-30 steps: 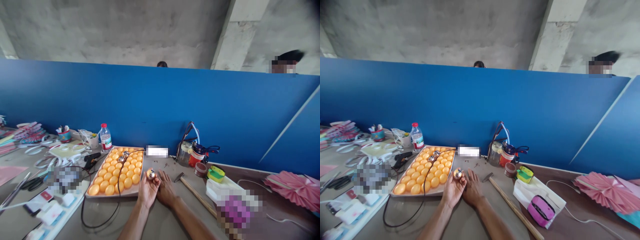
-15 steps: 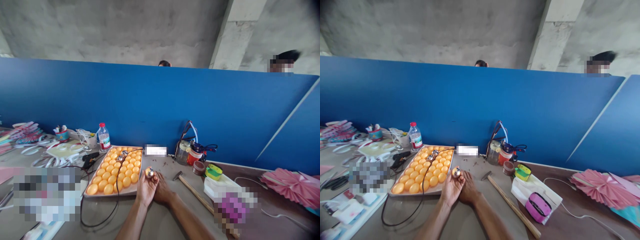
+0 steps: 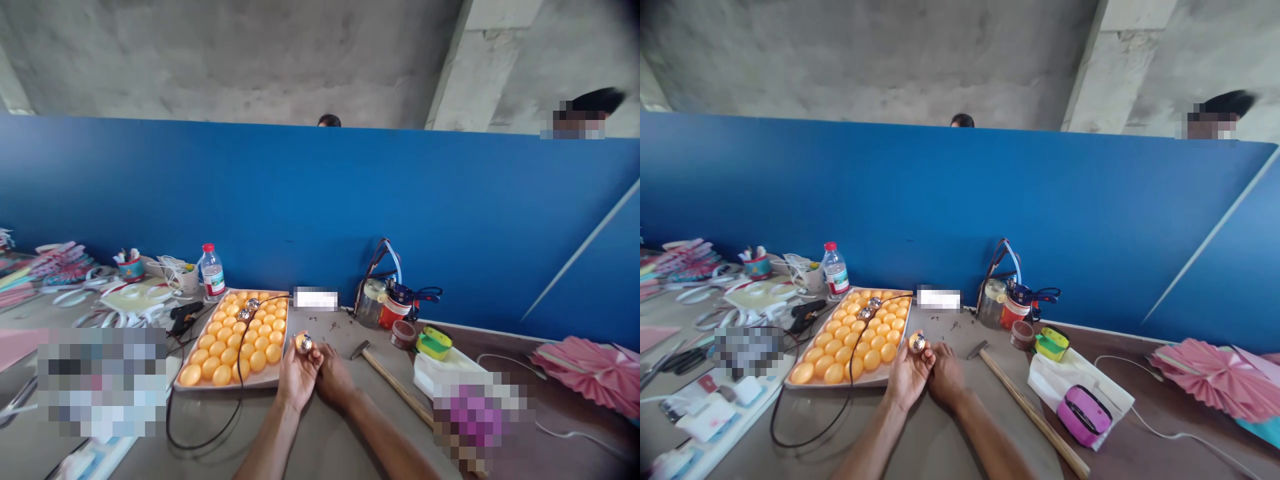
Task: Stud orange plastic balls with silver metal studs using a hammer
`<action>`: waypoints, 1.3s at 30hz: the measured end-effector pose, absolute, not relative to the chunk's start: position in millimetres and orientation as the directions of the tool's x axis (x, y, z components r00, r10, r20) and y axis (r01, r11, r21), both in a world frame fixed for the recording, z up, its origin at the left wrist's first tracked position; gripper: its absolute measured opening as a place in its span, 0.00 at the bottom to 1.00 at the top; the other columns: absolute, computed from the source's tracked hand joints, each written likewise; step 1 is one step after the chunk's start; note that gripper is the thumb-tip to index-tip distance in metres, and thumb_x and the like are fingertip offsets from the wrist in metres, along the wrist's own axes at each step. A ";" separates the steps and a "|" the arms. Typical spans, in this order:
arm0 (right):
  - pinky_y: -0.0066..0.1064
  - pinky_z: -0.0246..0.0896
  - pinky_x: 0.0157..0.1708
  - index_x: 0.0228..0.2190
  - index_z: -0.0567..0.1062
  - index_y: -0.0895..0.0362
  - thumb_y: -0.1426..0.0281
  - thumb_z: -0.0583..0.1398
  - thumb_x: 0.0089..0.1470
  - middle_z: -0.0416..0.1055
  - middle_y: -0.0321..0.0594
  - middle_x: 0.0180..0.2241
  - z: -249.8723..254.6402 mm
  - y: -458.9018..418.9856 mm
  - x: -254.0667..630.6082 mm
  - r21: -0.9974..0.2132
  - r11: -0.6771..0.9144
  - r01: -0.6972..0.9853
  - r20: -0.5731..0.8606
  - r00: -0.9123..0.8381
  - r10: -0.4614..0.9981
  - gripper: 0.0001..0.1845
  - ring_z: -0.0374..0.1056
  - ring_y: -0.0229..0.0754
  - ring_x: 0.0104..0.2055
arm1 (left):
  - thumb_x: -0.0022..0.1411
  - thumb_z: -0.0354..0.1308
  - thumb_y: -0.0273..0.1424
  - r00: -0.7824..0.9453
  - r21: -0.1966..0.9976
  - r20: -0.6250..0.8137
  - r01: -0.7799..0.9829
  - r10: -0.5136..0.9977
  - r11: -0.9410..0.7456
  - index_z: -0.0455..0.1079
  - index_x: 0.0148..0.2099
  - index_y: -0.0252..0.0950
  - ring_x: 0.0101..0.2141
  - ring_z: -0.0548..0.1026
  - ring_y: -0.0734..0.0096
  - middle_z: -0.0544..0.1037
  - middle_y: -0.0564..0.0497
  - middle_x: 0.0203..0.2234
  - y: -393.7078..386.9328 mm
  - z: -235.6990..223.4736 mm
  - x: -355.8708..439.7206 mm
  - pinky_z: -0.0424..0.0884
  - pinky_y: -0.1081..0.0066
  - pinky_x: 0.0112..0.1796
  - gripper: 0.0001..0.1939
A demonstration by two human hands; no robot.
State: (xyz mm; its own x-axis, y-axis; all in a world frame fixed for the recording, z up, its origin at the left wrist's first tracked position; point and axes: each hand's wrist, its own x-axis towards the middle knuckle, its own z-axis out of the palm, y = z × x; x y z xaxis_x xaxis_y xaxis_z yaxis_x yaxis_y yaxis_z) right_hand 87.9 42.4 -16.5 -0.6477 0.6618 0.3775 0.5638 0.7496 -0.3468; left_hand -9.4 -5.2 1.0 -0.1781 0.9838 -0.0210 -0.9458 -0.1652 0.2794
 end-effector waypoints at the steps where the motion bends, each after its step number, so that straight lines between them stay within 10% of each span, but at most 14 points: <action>1: 0.38 0.52 0.51 0.46 0.69 0.58 0.71 0.50 0.52 0.68 0.47 0.45 -16.3 40.0 92.3 -0.333 0.770 0.544 0.384 -0.668 0.638 0.19 0.61 0.46 0.49 | 0.60 0.52 0.33 -0.171 0.280 -0.014 -0.946 0.985 -0.160 0.70 0.41 0.32 0.26 0.72 0.74 0.74 0.47 0.27 -5.5 1.8 -8.6 0.71 0.70 0.34 0.11; 8: 0.55 0.26 0.58 0.61 0.44 0.57 0.58 0.57 0.44 0.42 0.47 0.63 -25.9 18.0 93.8 -0.206 0.864 0.460 0.329 -0.798 0.504 0.47 0.35 0.58 0.63 | 0.62 0.48 0.35 -0.032 0.244 0.117 -0.968 0.993 -0.060 0.70 0.43 0.36 0.28 0.72 0.76 0.74 0.46 0.32 -16.9 7.6 -11.9 0.72 0.73 0.35 0.13; 16: 0.55 0.35 0.58 0.55 0.61 0.51 0.70 0.53 0.54 0.51 0.43 0.60 -28.5 45.9 59.3 -0.194 0.721 0.665 0.304 -0.658 0.689 0.26 0.41 0.56 0.62 | 0.61 0.48 0.39 0.115 0.278 0.247 -0.960 0.962 0.043 0.70 0.41 0.37 0.22 0.68 0.83 0.69 0.49 0.28 -25.9 5.4 -14.1 0.70 0.79 0.28 0.14; 22: 0.38 0.57 0.45 0.34 0.74 0.55 0.71 0.54 0.54 0.70 0.46 0.41 -5.6 55.5 50.0 -0.174 0.711 0.682 0.209 -0.679 0.703 0.10 0.63 0.47 0.45 | 0.63 0.41 0.42 0.199 0.359 0.378 -0.932 0.904 0.055 0.71 0.37 0.35 0.12 0.58 0.86 0.65 0.53 0.19 -28.0 5.1 -9.7 0.59 0.80 0.16 0.21; 39: 0.41 0.47 0.54 0.38 0.71 0.52 0.65 0.57 0.47 0.70 0.42 0.44 -3.6 18.4 76.4 -0.206 0.864 0.459 0.238 -0.833 0.499 0.14 0.61 0.49 0.49 | 0.62 0.43 0.43 0.161 0.363 0.325 -0.931 0.932 0.033 0.71 0.36 0.36 0.13 0.54 0.86 0.63 0.53 0.19 -27.0 7.3 -14.6 0.54 0.79 0.17 0.20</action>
State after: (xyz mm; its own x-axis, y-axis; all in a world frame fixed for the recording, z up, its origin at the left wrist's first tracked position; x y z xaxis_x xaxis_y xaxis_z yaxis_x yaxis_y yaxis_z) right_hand 76.4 18.4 -3.6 -0.8332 0.4994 0.2376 0.4592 0.8641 -0.2060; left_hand -14.6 -27.0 7.3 0.1605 0.9318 0.3255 -0.9310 0.0334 0.3634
